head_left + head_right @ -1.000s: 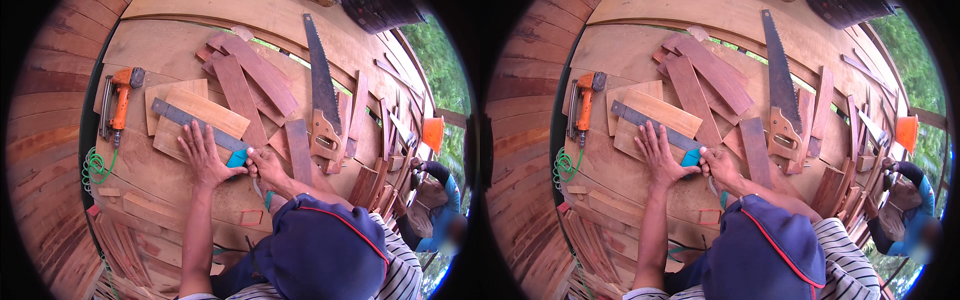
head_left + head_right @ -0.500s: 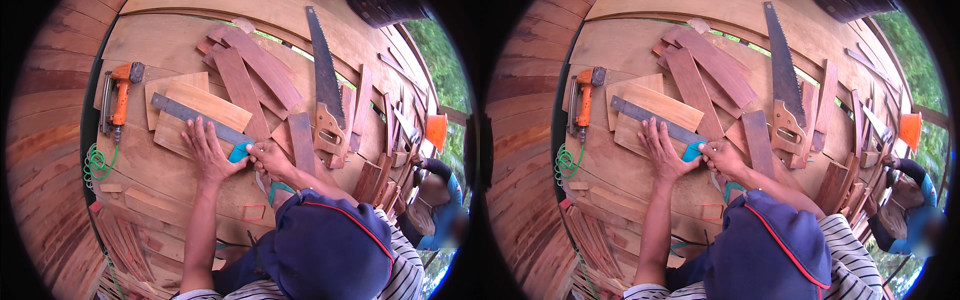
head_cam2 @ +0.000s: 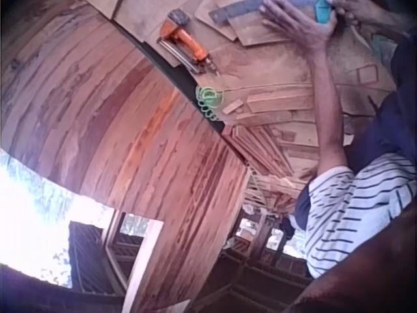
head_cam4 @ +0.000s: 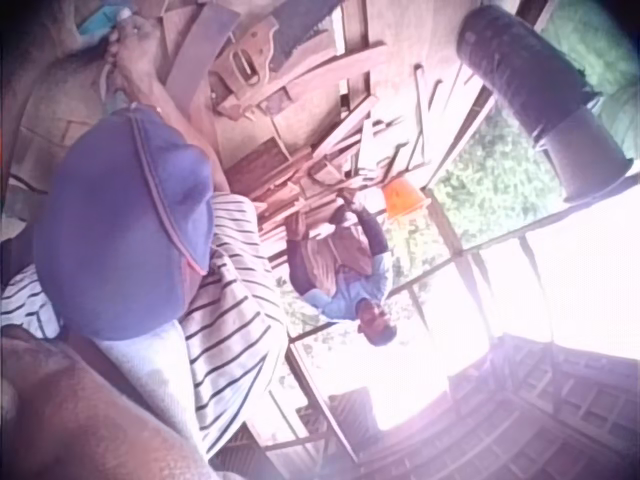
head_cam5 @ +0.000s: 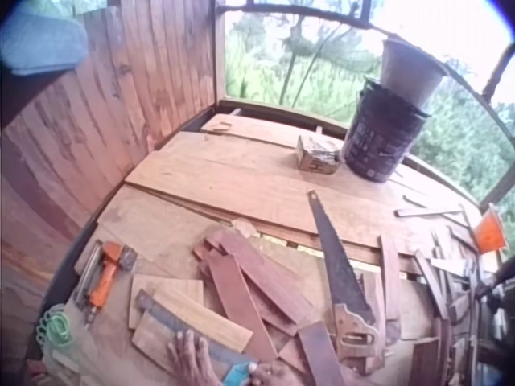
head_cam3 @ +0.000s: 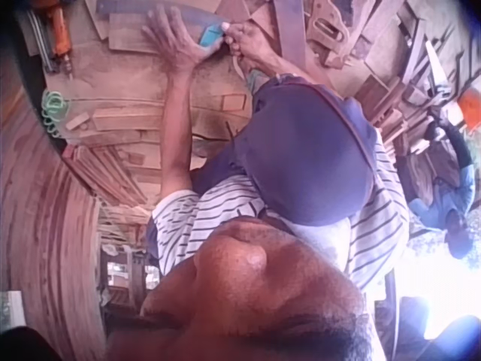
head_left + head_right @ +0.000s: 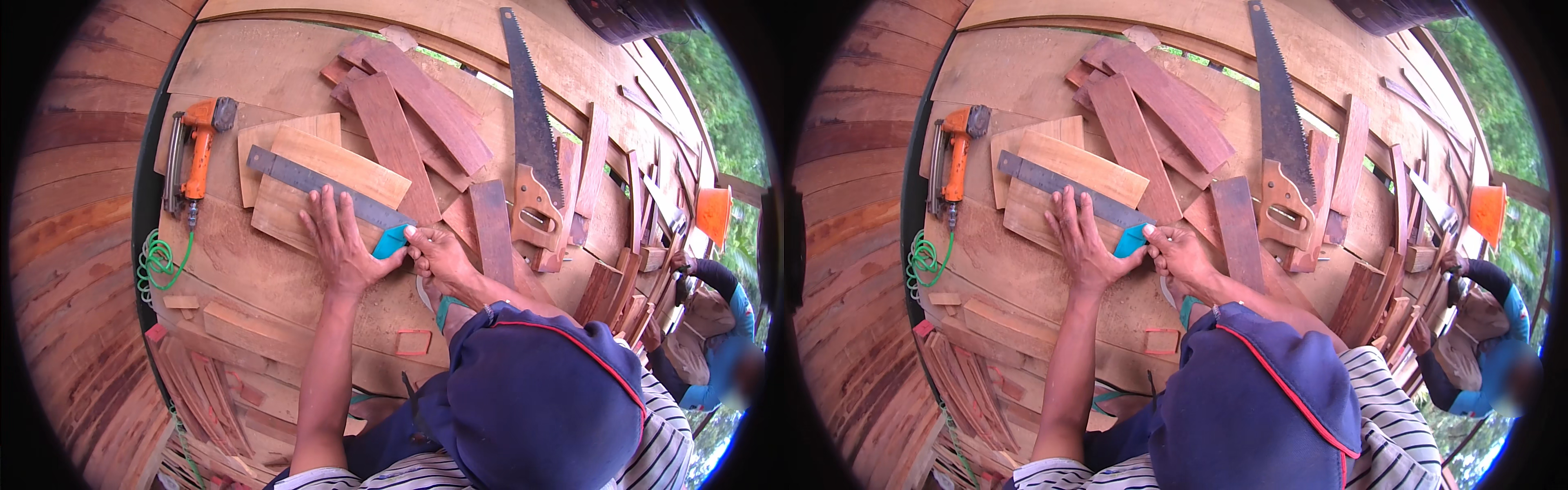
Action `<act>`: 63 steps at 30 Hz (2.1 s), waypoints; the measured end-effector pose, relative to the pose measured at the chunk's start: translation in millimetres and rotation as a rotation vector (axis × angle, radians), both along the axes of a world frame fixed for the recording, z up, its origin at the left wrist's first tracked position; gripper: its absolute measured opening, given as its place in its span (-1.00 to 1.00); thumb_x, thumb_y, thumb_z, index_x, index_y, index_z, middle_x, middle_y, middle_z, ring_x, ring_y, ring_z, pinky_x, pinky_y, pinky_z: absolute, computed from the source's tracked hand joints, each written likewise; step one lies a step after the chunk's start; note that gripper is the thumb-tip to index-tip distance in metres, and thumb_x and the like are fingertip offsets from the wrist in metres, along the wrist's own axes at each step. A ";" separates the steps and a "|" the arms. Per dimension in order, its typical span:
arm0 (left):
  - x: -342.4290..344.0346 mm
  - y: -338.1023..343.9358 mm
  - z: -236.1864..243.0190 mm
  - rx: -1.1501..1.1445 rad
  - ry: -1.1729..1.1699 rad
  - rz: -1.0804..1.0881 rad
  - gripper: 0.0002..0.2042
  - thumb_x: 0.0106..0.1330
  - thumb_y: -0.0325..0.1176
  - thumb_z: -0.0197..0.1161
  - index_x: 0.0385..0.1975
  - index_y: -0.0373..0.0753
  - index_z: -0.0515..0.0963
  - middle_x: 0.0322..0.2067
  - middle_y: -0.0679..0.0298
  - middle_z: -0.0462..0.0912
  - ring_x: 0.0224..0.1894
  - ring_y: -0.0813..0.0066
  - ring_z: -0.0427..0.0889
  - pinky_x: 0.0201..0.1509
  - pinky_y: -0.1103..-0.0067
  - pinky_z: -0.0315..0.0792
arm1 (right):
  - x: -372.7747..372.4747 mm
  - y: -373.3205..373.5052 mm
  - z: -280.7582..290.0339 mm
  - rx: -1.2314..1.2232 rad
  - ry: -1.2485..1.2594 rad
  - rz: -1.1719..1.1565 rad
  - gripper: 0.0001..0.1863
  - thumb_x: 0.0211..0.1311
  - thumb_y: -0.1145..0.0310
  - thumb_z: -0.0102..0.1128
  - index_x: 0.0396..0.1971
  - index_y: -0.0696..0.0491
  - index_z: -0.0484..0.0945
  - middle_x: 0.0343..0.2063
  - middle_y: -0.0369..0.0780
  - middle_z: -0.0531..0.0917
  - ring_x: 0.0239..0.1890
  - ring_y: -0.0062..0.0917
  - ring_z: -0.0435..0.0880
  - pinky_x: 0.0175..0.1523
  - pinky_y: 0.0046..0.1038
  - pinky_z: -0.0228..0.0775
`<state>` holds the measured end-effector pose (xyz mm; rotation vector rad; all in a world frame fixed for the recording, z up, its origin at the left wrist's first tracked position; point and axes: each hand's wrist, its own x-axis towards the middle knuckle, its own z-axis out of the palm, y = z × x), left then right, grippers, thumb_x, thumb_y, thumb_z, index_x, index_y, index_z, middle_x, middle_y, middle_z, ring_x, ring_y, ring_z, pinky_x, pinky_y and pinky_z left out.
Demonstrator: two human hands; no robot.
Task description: The person measures and marks wooden planks using a metal ruler and a pencil. They repeatedly position the ruler, draw lines, and adjust the wood pieces on the floor.
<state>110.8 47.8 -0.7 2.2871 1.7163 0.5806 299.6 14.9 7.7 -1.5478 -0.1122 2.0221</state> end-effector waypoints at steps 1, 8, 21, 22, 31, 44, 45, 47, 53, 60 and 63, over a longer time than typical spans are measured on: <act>0.3 0.3 0.1 0.001 -0.001 0.000 0.24 -0.12 0.29 0.50 0.51 -0.38 0.09 0.52 -0.20 0.03 0.60 -0.25 -0.08 0.59 -0.19 -0.25 | -1.4 -0.7 -1.8 0.014 -0.008 -0.013 -0.62 0.51 0.02 0.23 -0.43 -0.04 0.50 -0.68 -0.45 0.42 -0.72 -0.80 0.27 -0.63 -0.64 -0.03; 2.5 0.7 -0.1 -0.004 0.008 0.005 0.24 -0.11 0.30 0.49 0.51 -0.38 0.07 0.52 -0.20 0.03 0.60 -0.25 -0.07 0.59 -0.20 -0.26 | 4.2 0.1 -1.3 -0.021 0.058 -0.025 -0.72 0.53 0.14 0.23 -0.29 0.02 0.47 -0.55 -0.43 0.50 -0.68 -0.84 0.32 -0.63 -0.69 0.10; -1.2 -0.6 0.4 -0.074 0.010 0.013 0.30 -0.13 0.38 0.48 0.53 -0.37 0.04 0.54 -0.16 -0.01 0.62 -0.19 -0.13 0.59 -0.21 -0.29 | 45.9 -15.1 40.1 0.182 -0.029 0.138 -0.76 0.61 0.40 -0.03 0.09 0.23 0.35 -0.06 -0.08 0.61 -0.15 -0.48 0.69 -0.01 -0.48 0.60; -2.5 -1.3 0.9 -0.083 0.009 0.017 0.29 -0.12 0.38 0.47 0.52 -0.37 0.03 0.54 -0.17 -0.01 0.62 -0.18 -0.13 0.59 -0.21 -0.30 | 46.5 -14.7 38.5 0.199 -0.034 0.112 -0.76 0.61 0.41 -0.02 0.08 0.24 0.37 -0.06 -0.09 0.62 -0.15 -0.48 0.70 -0.02 -0.47 0.61; -0.1 1.0 0.2 -0.075 -0.044 0.010 0.29 -0.16 0.30 0.55 0.52 -0.33 0.04 0.55 -0.13 -0.03 0.63 -0.19 -0.17 0.60 -0.18 -0.33 | 18.0 55.8 42.8 0.828 -0.595 0.270 -0.81 0.48 0.35 0.25 -0.09 0.10 0.75 -0.27 -0.19 0.75 -0.34 -0.60 0.72 -0.20 -0.53 0.57; 0.5 -1.7 -8.7 0.000 -0.093 0.040 0.28 -0.14 0.33 0.49 0.53 -0.35 0.03 0.53 -0.18 -0.01 0.62 -0.18 -0.13 0.60 -0.20 -0.30 | -40.6 158.2 10.9 1.437 -0.865 0.740 -0.86 0.31 0.36 0.37 -0.22 0.09 0.71 -0.32 -0.09 0.74 -0.32 -0.18 0.77 -0.22 -0.25 0.62; 0.5 -1.8 -8.8 0.001 -0.088 0.043 0.28 -0.13 0.32 0.49 0.53 -0.34 0.04 0.53 -0.17 0.00 0.62 -0.18 -0.12 0.60 -0.19 -0.29 | -42.4 159.5 11.7 1.441 -0.879 0.763 -0.85 0.31 0.35 0.37 -0.22 0.08 0.71 -0.32 -0.10 0.74 -0.32 -0.19 0.76 -0.23 -0.25 0.62; 1.2 -1.4 -8.4 0.008 -0.085 0.043 0.27 -0.13 0.32 0.49 0.53 -0.34 0.04 0.53 -0.16 0.01 0.62 -0.18 -0.11 0.61 -0.18 -0.28 | -46.6 161.5 12.4 1.459 -0.896 0.794 -0.84 0.31 0.32 0.37 -0.22 0.08 0.70 -0.33 -0.11 0.73 -0.33 -0.18 0.75 -0.25 -0.24 0.61; 2.5 -0.2 -12.1 0.055 -0.101 0.054 0.27 -0.14 0.31 0.48 0.54 -0.31 0.05 0.53 -0.12 0.04 0.62 -0.15 -0.10 0.61 -0.16 -0.26 | -63.5 173.7 18.9 1.603 -0.948 0.935 -0.85 0.30 0.32 0.29 -0.28 0.08 0.59 -0.37 -0.14 0.64 -0.34 -0.15 0.71 -0.29 -0.16 0.59; 1.4 -1.0 -9.1 0.031 -0.108 0.056 0.26 -0.16 0.28 0.50 0.53 -0.31 0.06 0.52 -0.11 0.07 0.62 -0.13 -0.07 0.62 -0.15 -0.25 | -37.3 161.0 31.0 1.622 -0.934 1.191 -0.86 0.25 0.37 0.25 -0.36 0.11 0.51 -0.41 -0.13 0.55 -0.36 -0.13 0.68 -0.33 -0.16 0.57; 2.1 0.1 -8.7 0.037 -0.106 0.050 0.25 -0.16 0.26 0.51 0.52 -0.33 0.06 0.51 -0.12 0.08 0.62 -0.13 -0.06 0.62 -0.16 -0.25 | 0.3 130.8 35.3 1.542 -0.922 1.256 -0.85 0.24 0.38 0.29 -0.31 0.11 0.53 -0.42 -0.14 0.53 -0.36 -0.16 0.66 -0.33 -0.16 0.54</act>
